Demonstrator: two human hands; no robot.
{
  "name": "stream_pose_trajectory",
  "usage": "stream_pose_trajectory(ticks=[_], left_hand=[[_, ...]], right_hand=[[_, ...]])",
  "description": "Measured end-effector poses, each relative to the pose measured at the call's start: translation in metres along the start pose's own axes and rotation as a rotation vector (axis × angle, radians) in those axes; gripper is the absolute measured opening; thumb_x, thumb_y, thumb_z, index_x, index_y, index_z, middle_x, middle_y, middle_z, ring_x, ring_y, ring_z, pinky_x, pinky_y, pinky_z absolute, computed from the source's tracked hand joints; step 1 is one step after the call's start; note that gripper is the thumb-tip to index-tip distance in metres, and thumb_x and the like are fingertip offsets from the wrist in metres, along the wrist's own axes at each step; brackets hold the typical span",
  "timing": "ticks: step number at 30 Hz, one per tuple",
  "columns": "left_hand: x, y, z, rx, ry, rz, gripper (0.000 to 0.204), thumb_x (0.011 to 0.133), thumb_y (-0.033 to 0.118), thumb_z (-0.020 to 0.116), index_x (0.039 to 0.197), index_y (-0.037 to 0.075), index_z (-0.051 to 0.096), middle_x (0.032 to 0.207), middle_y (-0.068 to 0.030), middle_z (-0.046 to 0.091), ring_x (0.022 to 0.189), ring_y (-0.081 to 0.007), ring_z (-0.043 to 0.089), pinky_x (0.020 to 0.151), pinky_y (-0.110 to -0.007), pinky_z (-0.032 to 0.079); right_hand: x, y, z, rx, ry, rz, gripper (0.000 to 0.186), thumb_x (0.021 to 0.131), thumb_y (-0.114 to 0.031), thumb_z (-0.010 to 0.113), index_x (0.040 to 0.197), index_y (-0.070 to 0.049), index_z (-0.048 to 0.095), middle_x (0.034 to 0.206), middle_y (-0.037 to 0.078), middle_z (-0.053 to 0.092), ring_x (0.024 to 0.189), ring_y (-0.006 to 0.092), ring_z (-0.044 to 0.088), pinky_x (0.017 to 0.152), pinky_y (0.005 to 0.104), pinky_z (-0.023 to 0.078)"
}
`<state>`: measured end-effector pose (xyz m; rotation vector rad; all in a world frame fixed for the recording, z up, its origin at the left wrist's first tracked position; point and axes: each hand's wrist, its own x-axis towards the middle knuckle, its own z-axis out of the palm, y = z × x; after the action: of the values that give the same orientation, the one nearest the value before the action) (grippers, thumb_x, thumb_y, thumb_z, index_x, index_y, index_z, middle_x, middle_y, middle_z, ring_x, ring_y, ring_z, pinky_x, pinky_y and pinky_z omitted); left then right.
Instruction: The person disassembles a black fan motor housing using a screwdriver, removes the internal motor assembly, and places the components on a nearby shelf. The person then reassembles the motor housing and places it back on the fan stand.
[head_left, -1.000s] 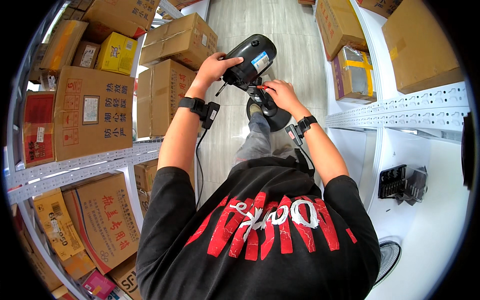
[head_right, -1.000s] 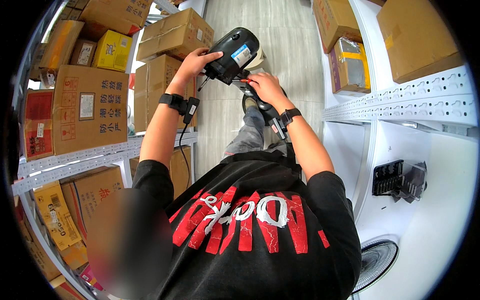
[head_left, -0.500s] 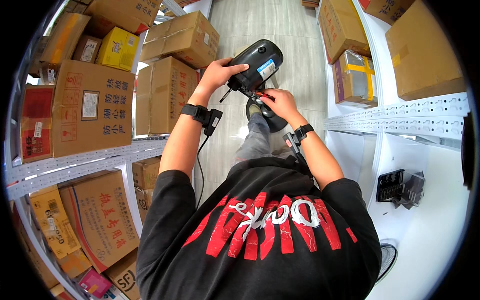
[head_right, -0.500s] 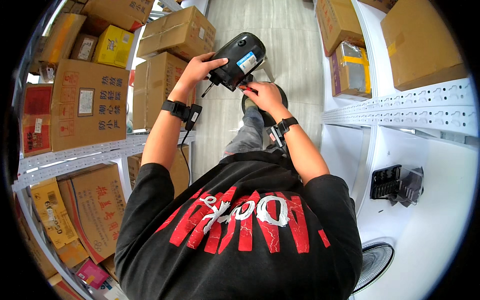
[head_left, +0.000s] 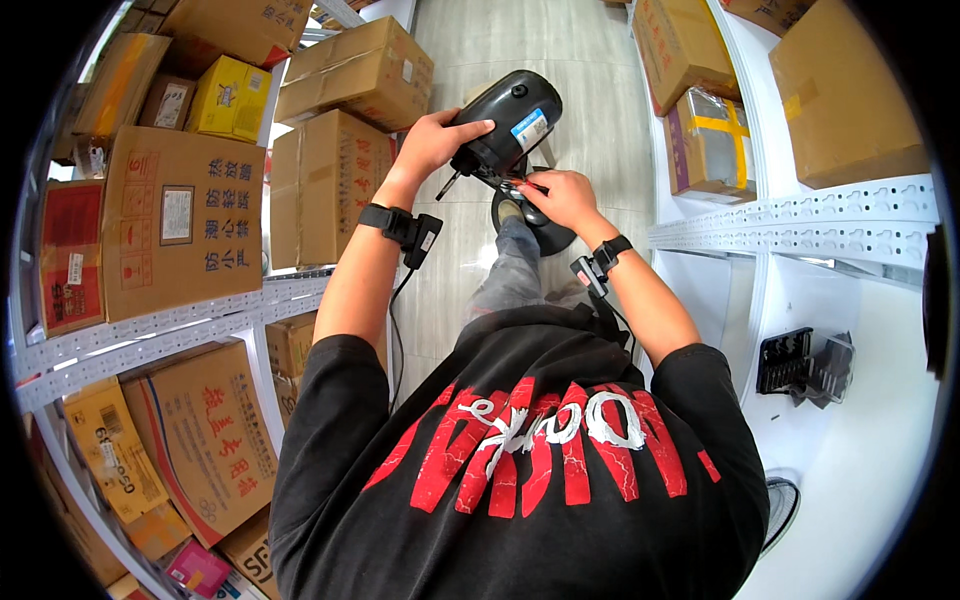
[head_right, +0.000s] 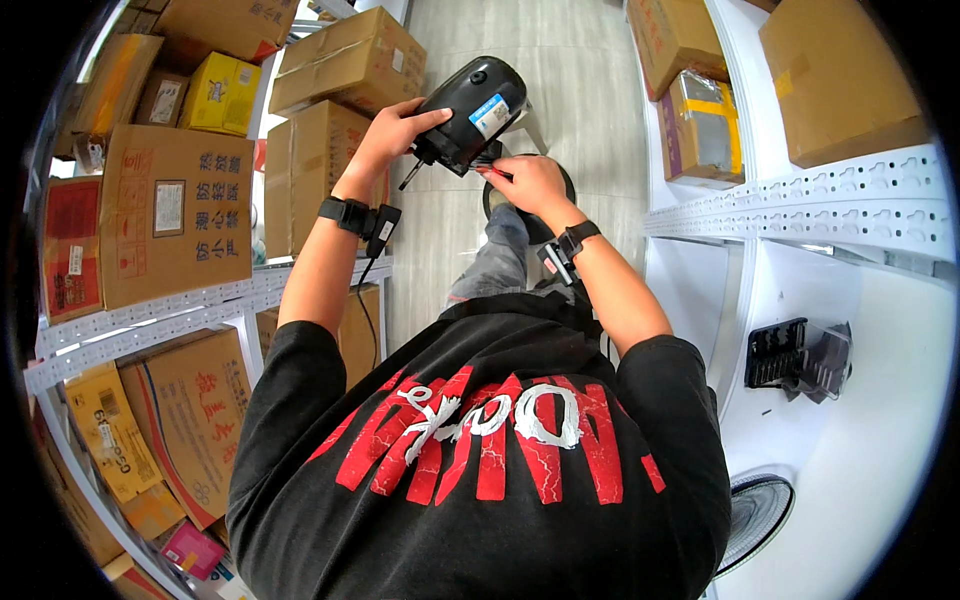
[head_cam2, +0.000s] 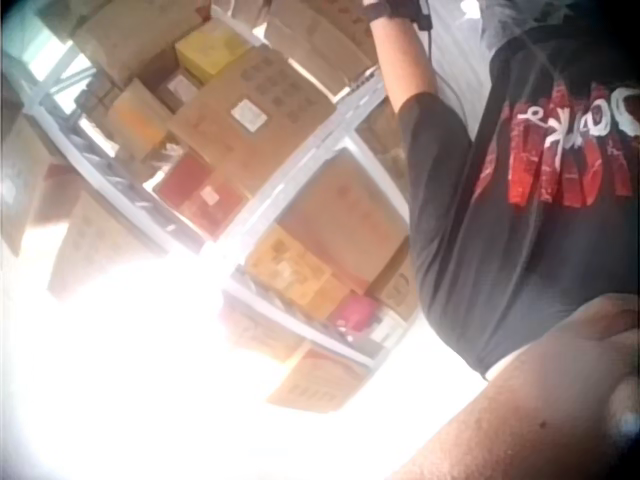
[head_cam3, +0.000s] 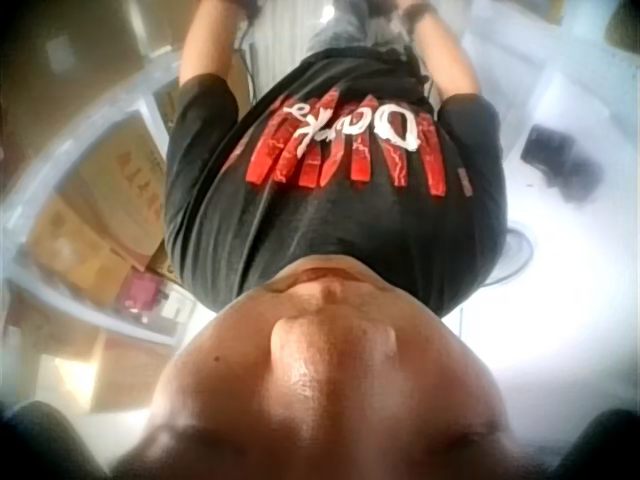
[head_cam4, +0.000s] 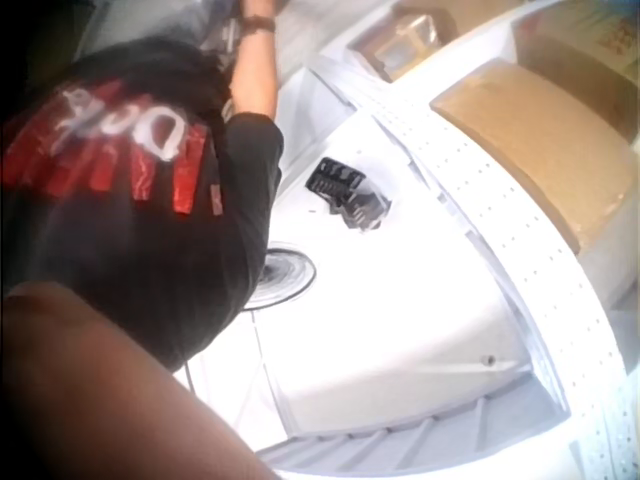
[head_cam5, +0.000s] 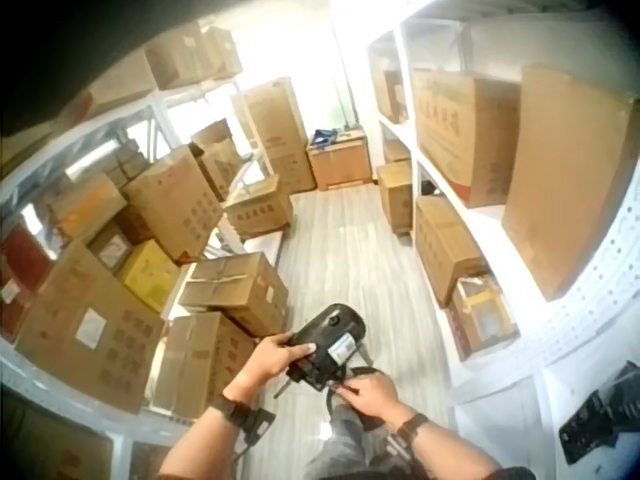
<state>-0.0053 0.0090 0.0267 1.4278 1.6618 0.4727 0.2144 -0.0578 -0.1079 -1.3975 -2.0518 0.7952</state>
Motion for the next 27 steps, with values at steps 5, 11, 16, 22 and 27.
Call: stream_pose_trajectory(ticks=[5,11,16,22,27], left_hand=[[-0.008,0.007,-0.001,-0.051,-0.029,0.034,0.072,0.077,0.045,0.08,0.124,-0.007,0.064,0.112,-0.0159,0.069,0.103,-0.0207,0.064,0.092,-0.032,0.048],[0.008,-0.011,-0.003,-0.082,-0.092,0.025,0.081,0.077,0.042,0.082,0.134,-0.009,0.055,0.125,-0.0189,0.064,0.116,-0.0235,0.06,0.101,-0.032,0.043],[0.016,-0.022,-0.007,-0.176,-0.174,0.053,0.083,0.077,0.043,0.082,0.138,-0.005,0.053,0.128,-0.0177,0.063,0.122,-0.0243,0.056,0.105,-0.033,0.039],[0.015,-0.016,-0.005,-0.059,-0.157,0.009,0.065,0.087,0.035,0.074,0.14,0.002,0.055,0.116,-0.0081,0.065,0.103,-0.0144,0.059,0.089,-0.028,0.046],[0.012,-0.012,-0.003,-0.114,-0.188,0.012,0.066,0.087,0.036,0.073,0.141,0.003,0.054,0.116,-0.0081,0.064,0.104,-0.0156,0.06,0.089,-0.028,0.047]], right_hand=[[0.0,0.026,0.002,0.051,0.101,-0.157,0.027,0.087,-0.041,0.068,0.091,-0.015,0.074,0.079,0.009,0.069,0.075,0.0325,0.066,0.067,0.0439,0.051],[0.004,0.025,-0.012,0.049,0.012,-0.151,0.028,0.088,-0.042,0.066,0.094,-0.017,0.075,0.085,0.008,0.071,0.079,0.03,0.067,0.074,0.0439,0.05],[0.005,0.03,-0.026,-0.067,-0.01,-0.147,0.028,0.089,-0.043,0.062,0.093,-0.019,0.076,0.084,0.006,0.072,0.08,0.0295,0.068,0.075,0.0446,0.05],[0.002,0.02,-0.034,-0.022,-0.016,-0.12,0.029,0.09,-0.044,0.061,0.088,-0.018,0.075,0.078,0.007,0.07,0.076,0.0317,0.067,0.072,0.0464,0.051],[0.006,0.014,-0.025,-0.005,0.032,-0.157,0.032,0.089,-0.044,0.062,0.082,-0.015,0.073,0.075,0.009,0.069,0.074,0.0336,0.066,0.07,0.046,0.052]])
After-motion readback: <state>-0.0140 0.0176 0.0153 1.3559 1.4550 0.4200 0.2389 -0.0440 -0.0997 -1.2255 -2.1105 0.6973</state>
